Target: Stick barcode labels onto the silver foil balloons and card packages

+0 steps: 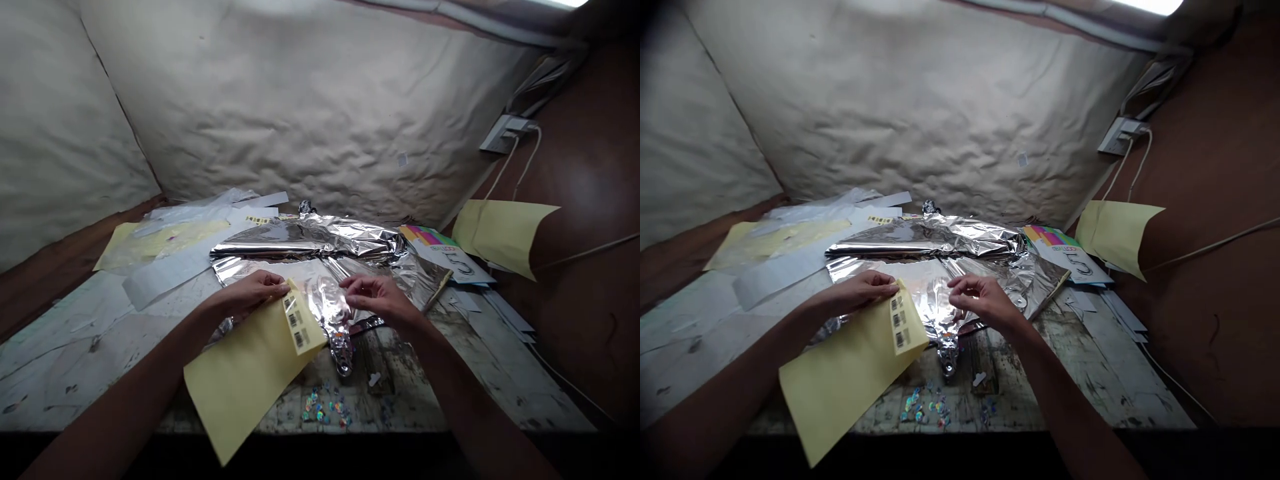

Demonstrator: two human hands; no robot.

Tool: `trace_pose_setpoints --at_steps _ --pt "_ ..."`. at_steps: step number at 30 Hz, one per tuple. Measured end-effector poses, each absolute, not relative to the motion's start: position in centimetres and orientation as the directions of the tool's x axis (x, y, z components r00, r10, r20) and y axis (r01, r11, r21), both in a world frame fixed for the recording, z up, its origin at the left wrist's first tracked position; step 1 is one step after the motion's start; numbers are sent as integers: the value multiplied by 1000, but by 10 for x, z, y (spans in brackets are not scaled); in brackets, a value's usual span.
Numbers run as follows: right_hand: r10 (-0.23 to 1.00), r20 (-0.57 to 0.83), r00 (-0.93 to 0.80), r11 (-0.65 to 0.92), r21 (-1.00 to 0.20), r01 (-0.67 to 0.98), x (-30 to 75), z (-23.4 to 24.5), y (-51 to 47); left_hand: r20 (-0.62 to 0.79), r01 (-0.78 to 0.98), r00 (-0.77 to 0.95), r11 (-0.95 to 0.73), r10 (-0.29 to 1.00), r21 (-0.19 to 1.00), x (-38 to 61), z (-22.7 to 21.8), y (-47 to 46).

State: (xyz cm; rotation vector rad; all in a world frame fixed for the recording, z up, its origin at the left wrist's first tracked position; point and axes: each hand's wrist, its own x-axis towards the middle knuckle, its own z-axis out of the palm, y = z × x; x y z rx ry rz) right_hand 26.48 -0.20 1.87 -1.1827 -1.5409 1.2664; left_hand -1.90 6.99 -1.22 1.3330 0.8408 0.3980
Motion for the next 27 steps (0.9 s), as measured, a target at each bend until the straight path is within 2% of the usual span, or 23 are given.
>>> trace_pose_setpoints --at_steps 2,5,8,13,20,22,27 --pt "941 -162 -298 -96 -970 224 273 8 -3 -291 234 737 173 610 957 -23 -7 70" --pt "923 -243 -299 -169 -952 253 272 -12 -1 -336 287 791 175 512 942 -18 -3 62" --pt "936 -199 -289 -98 -939 328 268 -26 2 -371 306 813 212 449 928 -10 -5 53" --pt "955 -99 -281 50 -876 479 271 -32 6 -387 337 810 190 440 922 -7 -10 51" --pt "971 18 -239 195 -640 743 260 -25 2 -391 368 814 140 429 919 -8 -8 52" --pt "969 48 -244 225 -588 777 256 -26 0 -389 374 817 122 426 919 -7 -7 51" --pt "949 167 -267 314 -561 766 264 -24 -10 -369 388 825 44 429 921 -7 -5 50"
